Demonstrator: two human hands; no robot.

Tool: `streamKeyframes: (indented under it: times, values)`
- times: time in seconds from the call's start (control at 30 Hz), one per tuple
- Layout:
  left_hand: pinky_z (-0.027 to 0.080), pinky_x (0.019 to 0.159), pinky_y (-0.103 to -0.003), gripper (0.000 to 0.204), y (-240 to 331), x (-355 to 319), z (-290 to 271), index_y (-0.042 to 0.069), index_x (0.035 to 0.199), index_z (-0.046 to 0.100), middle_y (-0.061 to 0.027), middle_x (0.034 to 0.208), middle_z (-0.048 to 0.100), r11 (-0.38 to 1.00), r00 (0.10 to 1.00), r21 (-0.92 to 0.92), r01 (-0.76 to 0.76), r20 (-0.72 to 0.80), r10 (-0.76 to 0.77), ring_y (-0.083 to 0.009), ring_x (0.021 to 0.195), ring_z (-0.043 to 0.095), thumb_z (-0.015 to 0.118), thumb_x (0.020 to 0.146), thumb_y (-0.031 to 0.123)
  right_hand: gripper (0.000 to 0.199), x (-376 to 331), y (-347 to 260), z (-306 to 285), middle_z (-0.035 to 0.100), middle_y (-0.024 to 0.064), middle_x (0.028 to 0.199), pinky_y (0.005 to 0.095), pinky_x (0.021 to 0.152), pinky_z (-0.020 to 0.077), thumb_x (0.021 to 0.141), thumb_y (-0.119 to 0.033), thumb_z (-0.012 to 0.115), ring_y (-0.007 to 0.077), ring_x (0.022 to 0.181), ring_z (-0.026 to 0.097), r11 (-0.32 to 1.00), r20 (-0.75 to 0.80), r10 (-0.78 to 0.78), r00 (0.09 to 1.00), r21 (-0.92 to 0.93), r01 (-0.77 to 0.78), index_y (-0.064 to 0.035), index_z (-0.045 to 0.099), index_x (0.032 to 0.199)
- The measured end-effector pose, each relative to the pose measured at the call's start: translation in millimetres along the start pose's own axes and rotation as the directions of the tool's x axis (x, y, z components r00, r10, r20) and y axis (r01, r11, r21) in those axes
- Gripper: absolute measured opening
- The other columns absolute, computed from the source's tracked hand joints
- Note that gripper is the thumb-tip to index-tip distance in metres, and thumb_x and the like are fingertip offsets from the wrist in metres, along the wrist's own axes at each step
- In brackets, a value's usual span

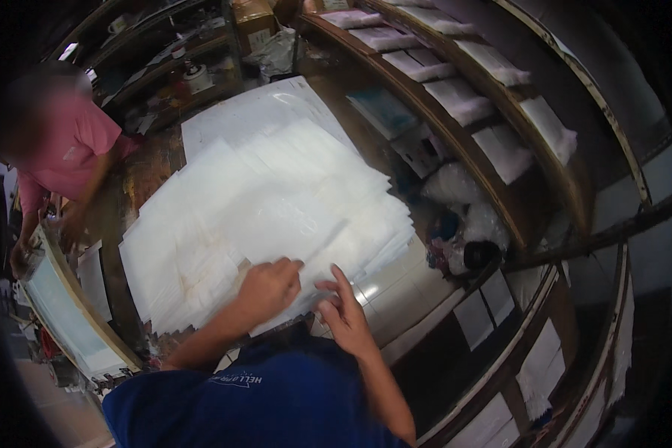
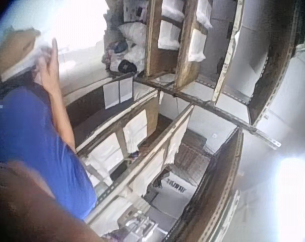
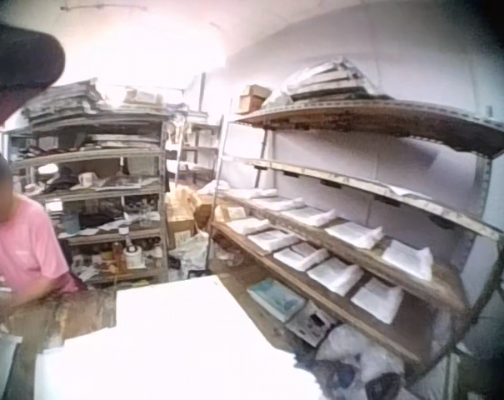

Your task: The person repeatedly picks up white sheets of paper from a table and places them onto a metal shelving unit. The person stacks the papers in rows on the shelves while other workers are visible in the background.

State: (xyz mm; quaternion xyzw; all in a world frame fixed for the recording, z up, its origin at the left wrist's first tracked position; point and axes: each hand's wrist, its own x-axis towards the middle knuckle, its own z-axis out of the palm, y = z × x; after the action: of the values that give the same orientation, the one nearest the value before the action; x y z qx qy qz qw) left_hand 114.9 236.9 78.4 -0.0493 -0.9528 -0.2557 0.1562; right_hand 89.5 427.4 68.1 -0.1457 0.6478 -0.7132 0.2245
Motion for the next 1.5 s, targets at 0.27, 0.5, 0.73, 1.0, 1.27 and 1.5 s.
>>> streamKeyframes:
  times: [0.27,0.5,0.73,1.0,1.27,1.5]
  values:
    - [0.047,0.064,-0.034,0.01,62.1,-34.9,-6.2,0.006,0.092,0.064,-0.011,0.082,0.058,0.837,0.953,-0.52,-0.173,0.127,0.276,-0.0256,0.076,0.06,0.062,0.083,0.01,0.017,2.6,9.7,-16.2,0.056,0.0005,0.082,0.0215,0.058,0.0438,0.095,-0.008,0.051,0.0058,0.064,0.05,0.988,-0.223,0.095,0.97,0.14,-0.064,-0.0033,0.057,0.11]
    - [0.045,0.095,-0.042,0.044,51.7,-26.3,84.3,0.001,0.129,0.048,-0.0131,0.125,0.056,-0.68,0.682,-0.453,0.576,0.725,0.095,-0.0265,0.113,0.055,0.043,0.098,0.032,0.005,-62.0,2.0,-65.6,0.051,-0.0044,0.08,0.0173,0.055,0.0353,0.094,-0.009,0.053,0.0028,0.063,0.044,0.981,-0.384,0.016,0.923,0.187,0.061,-0.0079,0.055,0.098]
    - [0.034,0.108,-0.047,0.058,48.2,10.2,79.0,0.002,0.141,0.035,-0.0188,0.139,0.043,-0.91,0.823,-0.266,0.318,0.555,0.125,-0.0346,0.127,0.043,0.034,0.098,0.042,0.004,-127.2,3.9,-91.5,0.048,-0.0059,0.078,0.0178,0.054,0.0331,0.094,-0.006,0.05,0.0018,0.062,0.04,0.995,-0.525,0.073,0.848,-0.014,-0.094,-0.0076,0.053,0.094]
    - [0.03,0.11,-0.048,0.061,59.4,15.2,97.5,0.001,0.143,0.031,-0.0187,0.143,0.038,-0.864,0.825,-0.276,0.421,0.513,0.238,-0.0356,0.132,0.036,0.028,0.099,0.044,0.004,-164.8,9.3,-99.0,0.049,-0.0041,0.082,0.0185,0.062,0.0347,0.095,-0.007,0.05,0.0026,0.069,0.041,0.991,-0.608,0.049,0.792,-0.071,-0.116,-0.0052,0.054,0.095]
    - [0.028,0.109,-0.046,0.053,58.9,11.2,122.8,-0.001,0.134,0.041,-0.0178,0.138,0.043,-0.532,0.739,-0.626,0.57,0.674,-0.002,-0.0289,0.129,0.039,0.032,0.1,0.038,0.009,-199.4,2.3,-137.2,0.051,-0.0007,0.088,0.0218,0.073,0.0406,0.093,-0.006,0.053,0.0069,0.082,0.049,0.94,-0.718,0.016,0.696,-0.226,-0.255,-0.0008,0.054,0.099]
    - [0.036,0.102,-0.048,0.055,107.1,29.6,54.6,0.002,0.13,0.045,-0.0175,0.129,0.052,-0.231,0.872,-0.868,0.439,0.349,0.342,-0.0353,0.122,0.046,0.03,0.099,0.044,0.01,-298.6,5.7,-226.8,0.057,-0.0015,0.086,0.0233,0.075,0.0438,0.089,-0.008,0.059,0.0081,0.081,0.053,0.928,-0.942,-0.176,0.286,-0.255,-0.27,-0.0051,0.058,0.099]
